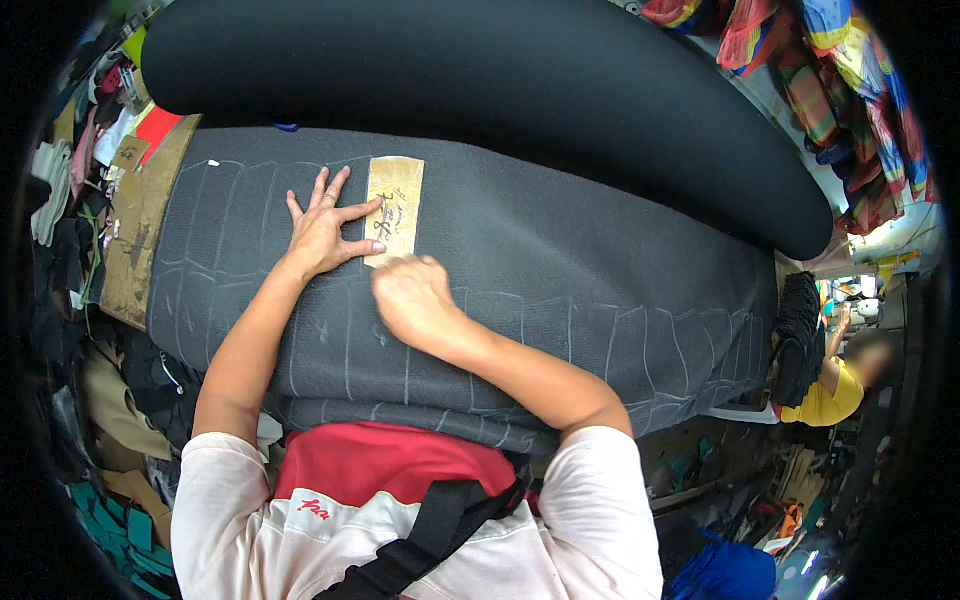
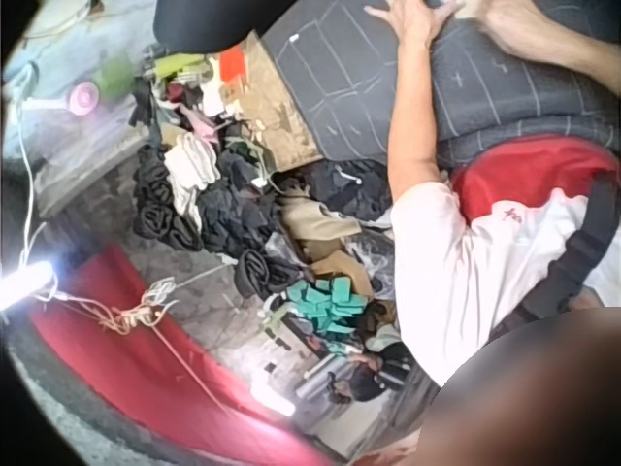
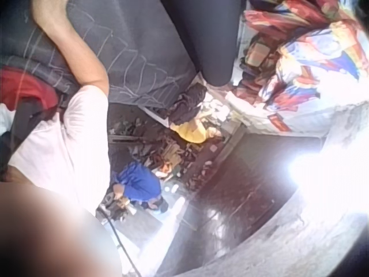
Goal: The person uses a small rectangular template and chalk to mark repeated patterns on a large piece of black fabric laid on a curved work surface. They repeatedly position the template, trace its outline, and reposition it to create a series of aligned markings.
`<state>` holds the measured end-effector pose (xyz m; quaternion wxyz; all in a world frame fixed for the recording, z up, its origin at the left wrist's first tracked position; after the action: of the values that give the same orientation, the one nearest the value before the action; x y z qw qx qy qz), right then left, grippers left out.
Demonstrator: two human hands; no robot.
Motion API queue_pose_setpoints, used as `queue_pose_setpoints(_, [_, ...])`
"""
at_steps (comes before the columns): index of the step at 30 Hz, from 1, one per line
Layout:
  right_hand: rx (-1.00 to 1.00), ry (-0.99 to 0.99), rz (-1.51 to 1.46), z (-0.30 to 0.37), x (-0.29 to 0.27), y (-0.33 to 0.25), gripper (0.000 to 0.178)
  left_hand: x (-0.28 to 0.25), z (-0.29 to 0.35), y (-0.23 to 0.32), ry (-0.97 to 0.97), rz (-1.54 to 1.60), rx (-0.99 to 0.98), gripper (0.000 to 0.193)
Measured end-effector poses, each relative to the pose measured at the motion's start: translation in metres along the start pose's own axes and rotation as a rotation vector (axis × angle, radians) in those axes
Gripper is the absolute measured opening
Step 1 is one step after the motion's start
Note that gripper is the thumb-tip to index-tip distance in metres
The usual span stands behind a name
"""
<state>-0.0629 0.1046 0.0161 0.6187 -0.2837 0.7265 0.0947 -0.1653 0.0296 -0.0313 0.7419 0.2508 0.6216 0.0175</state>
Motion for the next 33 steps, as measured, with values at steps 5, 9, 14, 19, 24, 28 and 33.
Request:
queue_pose_setpoints(5, [0.084, 0.082, 0.063, -0.031, 0.014, -0.003, 0.012, 0.000, -0.002, -0.002, -0.020, -0.010, -0.002, 0.063])
queue_pose_setpoints(9, [0.192, -0.179, 0.097, 0.006, 0.018, 0.021, 0.012, 0.002, 0.000, 0.001, -0.052, -0.030, -0.005, 0.070])
queue_pose_setpoints(14, [0.269, 0.155, -0.045, 0.072, -0.034, 0.085, 0.010, -0.013, 0.006, -0.015, 0.062, -0.104, -0.036, 0.108])
queue_pose_setpoints(19, [0.392, 0.639, -0.288, 0.121, -0.039, 0.118, 0.004, -0.051, 0.017, -0.125, 0.141, -0.184, -0.498, 0.109])
queue_pose_setpoints(24, [0.395, 0.676, -0.319, 0.090, -0.017, 0.103, 0.004, -0.068, -0.017, -0.169, 0.245, -0.183, -0.399, 0.092])
queue_pose_setpoints(28, [0.325, 0.646, -0.273, 0.071, -0.016, 0.086, 0.006, -0.076, -0.036, -0.181, 0.250, -0.196, -0.377, 0.090])
queue_pose_setpoints(33, [0.374, 0.532, -0.281, 0.074, -0.021, 0.065, 0.006, -0.060, 0.017, -0.173, 0.255, -0.179, -0.310, 0.074])
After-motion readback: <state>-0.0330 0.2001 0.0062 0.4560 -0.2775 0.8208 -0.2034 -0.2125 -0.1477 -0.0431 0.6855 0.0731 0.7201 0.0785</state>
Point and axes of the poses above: each hand's wrist, its own z-axis away from the middle knuckle, its own x-axis out of the palm, y = z × x, the point moved 9 cm from there along -z, towards the middle knuckle, and after that the axes turned 8 degrees about -x, right-handed, at the moved point
